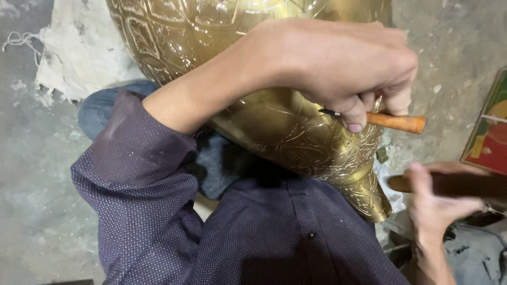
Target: The person sits on the floor with a large brass vase across their lap and decorates its surface by hammering a chisel-like punch along pre-drawn ornamental patterns. They reposition the punch and rotate the vase as they work across different areas of the design.
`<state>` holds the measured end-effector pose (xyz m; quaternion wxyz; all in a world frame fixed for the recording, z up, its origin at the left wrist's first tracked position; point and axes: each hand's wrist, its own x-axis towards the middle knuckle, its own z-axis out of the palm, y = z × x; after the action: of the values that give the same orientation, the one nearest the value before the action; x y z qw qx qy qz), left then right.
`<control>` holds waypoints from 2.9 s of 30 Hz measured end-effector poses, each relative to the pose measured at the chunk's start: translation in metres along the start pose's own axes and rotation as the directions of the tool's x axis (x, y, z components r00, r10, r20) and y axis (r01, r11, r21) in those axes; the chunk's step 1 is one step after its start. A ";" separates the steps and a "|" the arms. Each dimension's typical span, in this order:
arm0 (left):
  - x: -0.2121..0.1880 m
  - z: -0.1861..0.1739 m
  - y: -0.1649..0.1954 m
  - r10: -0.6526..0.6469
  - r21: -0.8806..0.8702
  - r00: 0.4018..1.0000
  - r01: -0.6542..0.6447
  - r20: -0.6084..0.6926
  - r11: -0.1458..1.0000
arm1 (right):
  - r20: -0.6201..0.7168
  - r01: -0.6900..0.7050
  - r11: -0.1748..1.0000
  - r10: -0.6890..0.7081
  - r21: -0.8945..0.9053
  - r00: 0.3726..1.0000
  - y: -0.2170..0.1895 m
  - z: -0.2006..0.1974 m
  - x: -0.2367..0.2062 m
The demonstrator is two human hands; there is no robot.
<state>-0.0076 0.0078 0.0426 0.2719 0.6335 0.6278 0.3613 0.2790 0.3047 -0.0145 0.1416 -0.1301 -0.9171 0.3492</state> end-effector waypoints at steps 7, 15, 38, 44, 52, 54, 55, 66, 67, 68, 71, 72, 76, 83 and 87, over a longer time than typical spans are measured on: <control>-0.002 0.001 0.000 0.044 -0.100 0.999 -0.046 -0.028 0.994 | -0.025 0.005 1.000 -0.004 0.024 1.000 0.000 0.007 -0.001; -0.005 -0.002 0.004 0.018 -0.010 1.000 -0.018 -0.001 1.000 | -0.056 -0.051 0.995 0.056 0.091 0.997 -0.019 0.011 0.006; -0.011 -0.003 0.007 -0.036 -0.096 0.998 0.040 0.047 0.995 | -0.060 0.011 0.998 -0.015 -0.065 0.998 -0.011 0.014 0.005; -0.013 -0.002 0.008 0.015 -0.084 1.000 -0.013 0.024 0.996 | 0.107 0.187 0.917 -0.159 -0.352 0.981 -0.015 0.009 0.007; -0.015 -0.005 0.014 -0.075 -0.188 0.995 0.086 0.068 0.978 | 0.086 0.134 0.957 -0.115 -0.256 0.990 -0.014 0.015 0.005; -0.017 -0.005 0.015 -0.110 -0.174 0.990 0.125 0.090 0.977 | -0.002 0.106 0.991 -0.106 -0.076 0.994 -0.012 0.016 0.004; -0.017 -0.004 0.015 -0.117 -0.152 0.989 0.130 0.095 0.980 | -0.031 0.098 0.995 -0.098 0.013 0.995 -0.011 0.015 0.004; -0.019 -0.005 0.012 -0.090 -0.110 0.993 0.099 0.081 0.989 | 0.088 0.195 0.930 -0.176 -0.311 0.980 0.001 0.012 0.000; -0.019 -0.005 0.011 -0.074 -0.089 0.995 0.079 0.066 0.993 | 0.112 0.208 0.901 -0.178 -0.380 0.978 -0.002 0.012 0.002; -0.020 -0.004 0.011 -0.058 -0.071 0.997 0.062 0.057 0.996 | 0.087 0.177 0.908 -0.155 -0.380 0.984 -0.005 0.013 0.003; -0.020 -0.003 0.009 0.021 -0.083 0.999 -0.019 0.028 0.996 | -0.079 0.096 0.995 -0.095 0.000 0.992 -0.012 0.018 0.004; -0.019 -0.004 0.008 0.055 -0.091 0.998 -0.053 0.019 0.994 | -0.149 0.085 0.977 -0.056 0.198 0.987 -0.013 0.017 0.004; -0.021 -0.004 0.009 -0.009 -0.082 0.999 0.013 0.050 0.997 | 0.093 0.194 0.933 -0.173 -0.304 0.980 -0.001 0.014 0.002; -0.022 -0.005 0.009 0.073 -0.041 0.996 -0.071 0.041 0.997 | 0.101 0.255 0.904 -0.234 -0.343 0.967 0.010 0.006 0.003; -0.023 0.003 -0.006 0.076 -0.032 0.997 -0.075 0.023 0.997 | 0.057 0.267 0.960 -0.263 -0.084 0.963 -0.002 0.011 0.008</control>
<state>-0.0074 -0.0142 0.0333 0.2757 0.6568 0.5943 0.3734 0.2677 0.2993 -0.0191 0.1602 -0.0043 -0.9442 0.2878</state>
